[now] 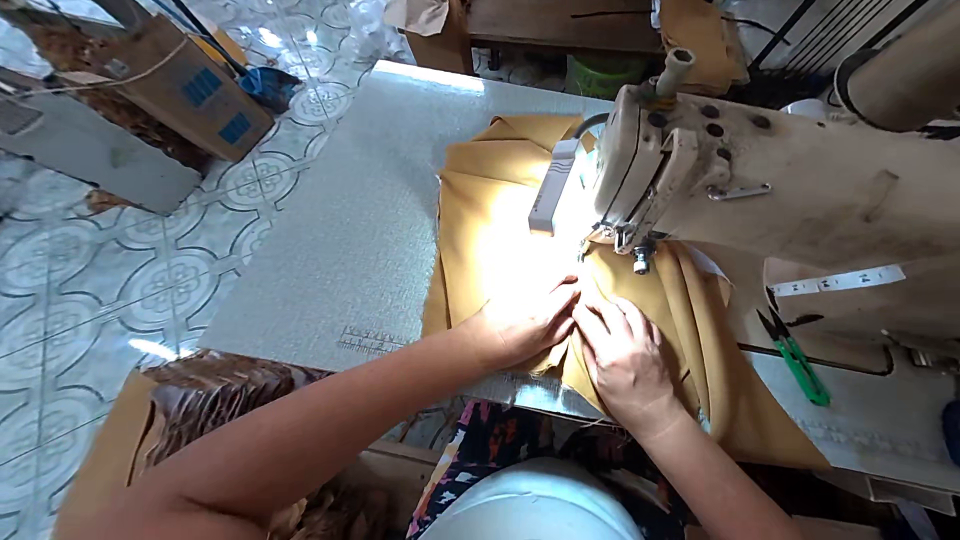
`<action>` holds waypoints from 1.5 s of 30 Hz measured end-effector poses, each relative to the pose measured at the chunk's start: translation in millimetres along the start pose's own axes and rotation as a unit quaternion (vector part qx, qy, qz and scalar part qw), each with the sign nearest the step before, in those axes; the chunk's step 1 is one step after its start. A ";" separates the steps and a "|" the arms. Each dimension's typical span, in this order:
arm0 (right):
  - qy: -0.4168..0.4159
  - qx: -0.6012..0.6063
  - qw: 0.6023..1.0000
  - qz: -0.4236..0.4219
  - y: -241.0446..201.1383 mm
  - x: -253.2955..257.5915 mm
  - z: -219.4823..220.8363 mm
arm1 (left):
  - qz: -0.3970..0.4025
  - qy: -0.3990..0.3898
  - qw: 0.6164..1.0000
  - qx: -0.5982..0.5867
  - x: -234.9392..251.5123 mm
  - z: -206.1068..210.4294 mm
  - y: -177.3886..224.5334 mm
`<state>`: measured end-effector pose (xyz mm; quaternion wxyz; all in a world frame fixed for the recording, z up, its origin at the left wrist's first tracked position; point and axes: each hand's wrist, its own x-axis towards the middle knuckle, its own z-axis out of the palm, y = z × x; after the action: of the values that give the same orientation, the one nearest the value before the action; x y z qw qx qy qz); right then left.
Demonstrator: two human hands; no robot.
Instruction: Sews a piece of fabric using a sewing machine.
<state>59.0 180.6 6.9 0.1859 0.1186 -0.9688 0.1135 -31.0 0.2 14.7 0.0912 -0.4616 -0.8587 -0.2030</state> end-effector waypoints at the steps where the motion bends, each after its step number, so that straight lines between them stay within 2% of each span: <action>1: 0.003 0.005 1.000 0.000 2.6 -1.6 1.0 | 0.003 0.000 1.000 -0.010 -4.0 2.1 -4.4; 13: -0.003 0.016 1.000 -0.005 8.7 -2.9 1.2 | -0.013 -0.077 0.997 0.011 -1.5 -4.5 -13.1; 29: -0.005 0.017 1.000 -0.007 11.2 0.0 1.4 | 0.011 -0.042 0.999 0.022 3.9 -3.3 -18.9; 45: -0.010 0.018 1.000 -0.011 14.3 12.4 5.3 | 0.007 -0.048 0.999 0.006 10.8 -1.7 -33.2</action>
<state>42.2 190.4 4.5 0.1756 0.1335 -0.9669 0.1281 -64.6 -8.7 11.1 0.0537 -0.4766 -0.8599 -0.1748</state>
